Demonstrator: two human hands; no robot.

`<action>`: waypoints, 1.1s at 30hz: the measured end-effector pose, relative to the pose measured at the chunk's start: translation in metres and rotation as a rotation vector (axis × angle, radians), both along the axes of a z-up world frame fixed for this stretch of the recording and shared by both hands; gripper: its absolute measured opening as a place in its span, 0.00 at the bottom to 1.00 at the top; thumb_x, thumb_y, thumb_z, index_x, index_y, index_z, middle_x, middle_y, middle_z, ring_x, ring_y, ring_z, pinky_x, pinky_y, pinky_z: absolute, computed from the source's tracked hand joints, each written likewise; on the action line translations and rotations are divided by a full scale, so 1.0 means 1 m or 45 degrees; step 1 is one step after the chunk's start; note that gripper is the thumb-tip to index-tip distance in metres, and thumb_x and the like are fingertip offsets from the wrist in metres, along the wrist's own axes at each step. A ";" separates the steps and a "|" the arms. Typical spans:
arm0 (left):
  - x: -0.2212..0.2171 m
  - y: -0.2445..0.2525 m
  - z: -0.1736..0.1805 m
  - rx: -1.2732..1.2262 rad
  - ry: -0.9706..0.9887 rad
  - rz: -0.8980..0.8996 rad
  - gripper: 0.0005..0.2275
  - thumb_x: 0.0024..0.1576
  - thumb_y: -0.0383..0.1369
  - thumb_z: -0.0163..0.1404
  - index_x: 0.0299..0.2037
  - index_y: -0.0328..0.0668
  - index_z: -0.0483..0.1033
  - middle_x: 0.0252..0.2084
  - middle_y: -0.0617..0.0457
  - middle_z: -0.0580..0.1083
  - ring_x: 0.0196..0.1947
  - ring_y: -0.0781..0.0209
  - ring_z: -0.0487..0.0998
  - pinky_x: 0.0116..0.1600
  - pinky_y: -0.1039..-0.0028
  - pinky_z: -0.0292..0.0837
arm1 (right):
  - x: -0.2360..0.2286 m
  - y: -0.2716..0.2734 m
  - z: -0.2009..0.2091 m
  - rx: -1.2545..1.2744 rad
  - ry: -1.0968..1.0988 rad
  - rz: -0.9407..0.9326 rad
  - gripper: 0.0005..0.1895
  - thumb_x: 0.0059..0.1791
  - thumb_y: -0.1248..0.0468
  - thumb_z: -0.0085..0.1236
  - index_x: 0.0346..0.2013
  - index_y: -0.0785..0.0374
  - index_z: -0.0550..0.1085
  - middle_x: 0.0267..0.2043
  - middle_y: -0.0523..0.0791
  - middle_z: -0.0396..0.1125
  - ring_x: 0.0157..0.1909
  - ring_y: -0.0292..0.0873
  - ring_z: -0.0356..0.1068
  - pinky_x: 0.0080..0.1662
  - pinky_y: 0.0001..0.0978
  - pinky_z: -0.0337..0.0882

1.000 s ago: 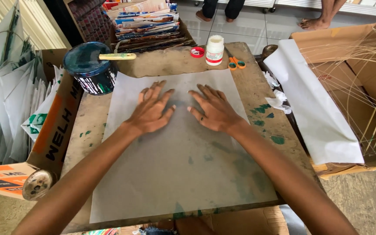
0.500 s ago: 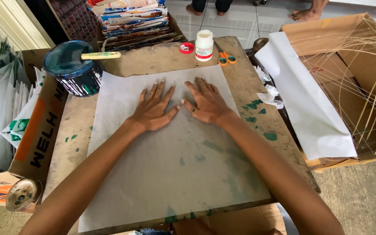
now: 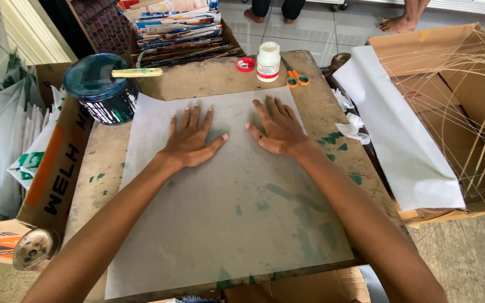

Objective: Painting green stripes on kite paper using a foam brush and then arranging bamboo sticks for kite frames.

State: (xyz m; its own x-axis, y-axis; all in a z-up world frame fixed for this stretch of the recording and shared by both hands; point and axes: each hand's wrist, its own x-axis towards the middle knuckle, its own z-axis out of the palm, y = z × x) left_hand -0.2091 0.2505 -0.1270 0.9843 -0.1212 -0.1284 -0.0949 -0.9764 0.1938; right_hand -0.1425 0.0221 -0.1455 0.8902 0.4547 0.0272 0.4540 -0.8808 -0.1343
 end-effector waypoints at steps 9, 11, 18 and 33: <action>0.035 -0.021 -0.026 -0.033 -0.127 -0.110 0.31 0.65 0.48 0.28 0.77 0.40 0.46 0.79 0.34 0.43 0.79 0.37 0.40 0.77 0.47 0.35 | 0.031 0.050 -0.026 0.235 -0.058 0.099 0.34 0.57 0.54 0.37 0.76 0.56 0.43 0.74 0.54 0.53 0.77 0.57 0.48 0.72 0.58 0.49; 0.034 -0.014 -0.023 -0.027 -0.117 -0.089 0.33 0.65 0.50 0.27 0.78 0.42 0.45 0.79 0.35 0.42 0.79 0.39 0.38 0.77 0.48 0.33 | 0.031 0.049 -0.024 0.192 -0.055 0.078 0.35 0.57 0.51 0.35 0.76 0.55 0.43 0.76 0.53 0.50 0.78 0.56 0.46 0.72 0.58 0.46; 0.037 0.026 -0.035 0.021 -0.063 0.038 0.35 0.65 0.56 0.25 0.79 0.47 0.40 0.80 0.40 0.39 0.80 0.44 0.36 0.78 0.51 0.29 | 0.027 0.046 -0.020 0.089 -0.006 0.008 0.38 0.56 0.41 0.32 0.77 0.49 0.42 0.79 0.46 0.44 0.79 0.51 0.42 0.73 0.58 0.41; 0.017 0.083 -0.022 0.138 -0.121 0.176 0.39 0.63 0.61 0.27 0.77 0.41 0.43 0.79 0.36 0.41 0.80 0.42 0.38 0.79 0.54 0.34 | 0.032 0.028 -0.010 0.078 0.003 -0.113 0.39 0.55 0.37 0.32 0.76 0.49 0.46 0.80 0.49 0.41 0.80 0.51 0.39 0.75 0.55 0.40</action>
State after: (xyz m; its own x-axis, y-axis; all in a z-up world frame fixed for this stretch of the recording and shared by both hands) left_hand -0.1919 0.3335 -0.1486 0.9989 0.0253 -0.0390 0.0285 -0.9961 0.0836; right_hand -0.1109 0.0505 -0.1558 0.9271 0.3715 0.0503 0.3741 -0.9078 -0.1898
